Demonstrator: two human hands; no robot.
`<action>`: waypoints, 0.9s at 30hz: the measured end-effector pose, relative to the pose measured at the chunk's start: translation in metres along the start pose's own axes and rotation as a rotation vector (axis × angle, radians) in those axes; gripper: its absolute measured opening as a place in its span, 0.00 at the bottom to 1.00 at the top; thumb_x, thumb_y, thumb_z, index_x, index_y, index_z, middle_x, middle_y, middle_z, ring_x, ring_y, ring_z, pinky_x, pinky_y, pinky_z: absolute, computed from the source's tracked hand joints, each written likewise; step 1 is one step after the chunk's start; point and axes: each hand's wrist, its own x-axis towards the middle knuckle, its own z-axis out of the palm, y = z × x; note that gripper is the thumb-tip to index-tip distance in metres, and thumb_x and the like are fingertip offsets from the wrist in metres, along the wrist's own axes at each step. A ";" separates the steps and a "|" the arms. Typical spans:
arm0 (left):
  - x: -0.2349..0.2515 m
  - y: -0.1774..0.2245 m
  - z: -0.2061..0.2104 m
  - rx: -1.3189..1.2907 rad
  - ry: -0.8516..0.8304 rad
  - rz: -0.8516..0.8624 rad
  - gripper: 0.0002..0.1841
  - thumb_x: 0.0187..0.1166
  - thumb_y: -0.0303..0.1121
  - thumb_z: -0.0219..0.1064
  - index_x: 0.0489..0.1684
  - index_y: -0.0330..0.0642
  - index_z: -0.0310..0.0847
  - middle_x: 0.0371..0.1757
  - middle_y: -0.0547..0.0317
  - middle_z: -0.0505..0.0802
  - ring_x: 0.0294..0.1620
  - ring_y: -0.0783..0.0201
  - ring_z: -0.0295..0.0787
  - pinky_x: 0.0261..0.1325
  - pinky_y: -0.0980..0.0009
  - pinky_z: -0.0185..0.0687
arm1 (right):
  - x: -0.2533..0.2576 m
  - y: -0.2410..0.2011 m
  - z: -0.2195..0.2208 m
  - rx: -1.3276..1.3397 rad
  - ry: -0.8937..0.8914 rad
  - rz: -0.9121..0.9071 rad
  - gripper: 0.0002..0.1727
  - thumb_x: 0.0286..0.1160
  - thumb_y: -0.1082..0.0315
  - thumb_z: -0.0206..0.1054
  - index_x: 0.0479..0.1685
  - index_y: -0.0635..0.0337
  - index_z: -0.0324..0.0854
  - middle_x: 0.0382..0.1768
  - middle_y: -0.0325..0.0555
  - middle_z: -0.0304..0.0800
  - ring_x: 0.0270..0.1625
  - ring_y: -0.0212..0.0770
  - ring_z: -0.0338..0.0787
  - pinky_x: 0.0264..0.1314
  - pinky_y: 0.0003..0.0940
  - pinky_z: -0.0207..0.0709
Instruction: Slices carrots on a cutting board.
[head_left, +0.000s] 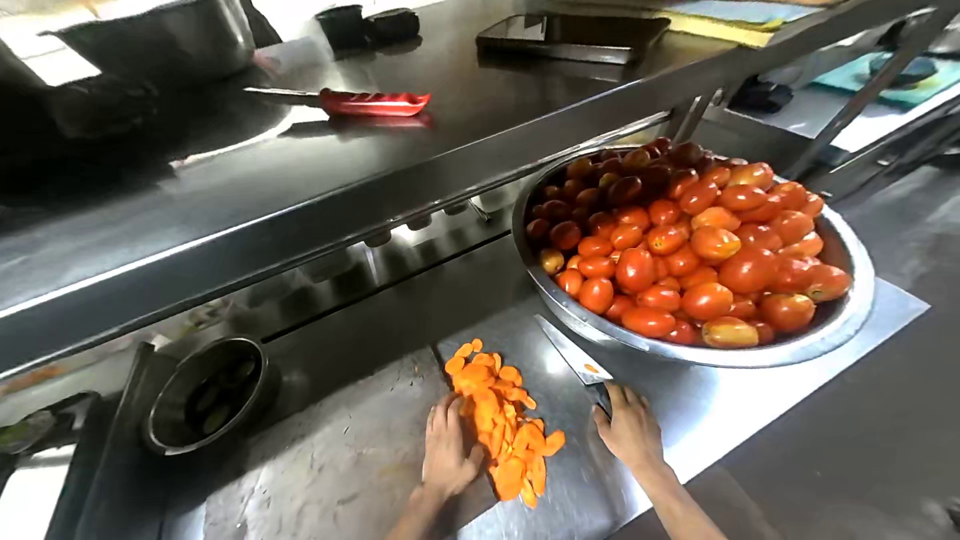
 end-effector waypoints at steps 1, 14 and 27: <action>0.001 0.002 0.000 0.018 0.007 -0.008 0.46 0.55 0.48 0.71 0.80 0.33 0.70 0.84 0.32 0.71 0.86 0.34 0.65 0.87 0.40 0.56 | -0.002 0.002 0.008 0.043 0.104 -0.052 0.27 0.74 0.64 0.72 0.73 0.66 0.81 0.70 0.70 0.80 0.72 0.72 0.80 0.73 0.64 0.74; -0.009 -0.024 -0.001 0.075 0.176 0.072 0.43 0.46 0.50 0.73 0.69 0.33 0.80 0.76 0.32 0.80 0.76 0.32 0.77 0.77 0.40 0.71 | -0.057 -0.022 0.071 0.401 0.315 -0.248 0.33 0.80 0.48 0.59 0.67 0.70 0.84 0.78 0.70 0.75 0.79 0.67 0.79 0.77 0.55 0.77; 0.019 -0.002 -0.007 -0.115 0.081 0.229 0.28 0.69 0.39 0.58 0.67 0.33 0.83 0.77 0.29 0.79 0.77 0.29 0.75 0.78 0.36 0.69 | -0.096 -0.081 0.100 0.187 0.151 -0.249 0.62 0.52 0.15 0.64 0.84 0.55 0.74 0.89 0.69 0.61 0.91 0.72 0.58 0.91 0.67 0.51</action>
